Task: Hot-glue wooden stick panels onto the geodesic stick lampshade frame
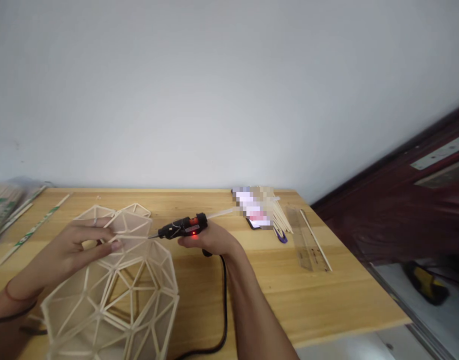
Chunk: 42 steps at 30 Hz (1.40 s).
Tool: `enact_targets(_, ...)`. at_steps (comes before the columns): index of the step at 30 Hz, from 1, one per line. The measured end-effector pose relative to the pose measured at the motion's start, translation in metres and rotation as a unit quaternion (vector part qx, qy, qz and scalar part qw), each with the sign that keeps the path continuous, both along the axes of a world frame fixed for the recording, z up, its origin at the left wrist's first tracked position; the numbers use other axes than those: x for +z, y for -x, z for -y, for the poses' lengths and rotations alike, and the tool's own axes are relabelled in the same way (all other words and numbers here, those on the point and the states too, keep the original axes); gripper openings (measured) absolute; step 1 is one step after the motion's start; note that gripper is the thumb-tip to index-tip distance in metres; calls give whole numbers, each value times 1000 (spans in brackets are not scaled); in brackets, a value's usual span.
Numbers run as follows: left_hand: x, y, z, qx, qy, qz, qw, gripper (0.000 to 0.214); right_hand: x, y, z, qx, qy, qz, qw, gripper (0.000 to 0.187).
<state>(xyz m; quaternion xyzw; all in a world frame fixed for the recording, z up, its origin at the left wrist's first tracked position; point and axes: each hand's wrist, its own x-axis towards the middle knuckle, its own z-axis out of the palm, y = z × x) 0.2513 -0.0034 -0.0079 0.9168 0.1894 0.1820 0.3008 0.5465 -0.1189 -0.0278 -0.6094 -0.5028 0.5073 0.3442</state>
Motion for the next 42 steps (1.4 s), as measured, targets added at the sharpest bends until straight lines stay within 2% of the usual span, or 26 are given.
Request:
enact_targets(9,-1,1,0,1,-3,-8,1000,32,-1,-1,1,-17,9,45,999,14)
enact_targets(11,0,0,0,-1,-2,-5,1000,33,-1,-3,1,-41,-2,55,998,15)
enact_targets(15,-1,-1,1,3,2,-5,1000,35,-2,-5,-1,-95,-62,50,992,30)
enact_targets(18,-3,-1,2,8,1,-11,1000,35,-5,0,-5,-133,-96,47,985,29)
enact_targets(21,-5,-2,2,20,-19,-2,1000,32,-10,10,-10,-180,-102,52,977,29)
enact_targets(27,-4,-5,2,55,-89,34,994,26,-13,14,-10,-206,-131,26,970,32)
enact_targets(32,2,1,0,77,-150,64,984,20,-6,5,0,-168,-114,27,979,32)
enact_targets(38,8,10,10,138,-321,102,931,21,14,30,6,-248,-158,15,956,30)
enact_targets(40,11,9,16,145,-368,95,914,23,23,40,9,-244,-185,34,951,25)
enact_targets(42,15,8,21,148,-398,88,901,24,29,47,11,-204,-204,62,955,23)
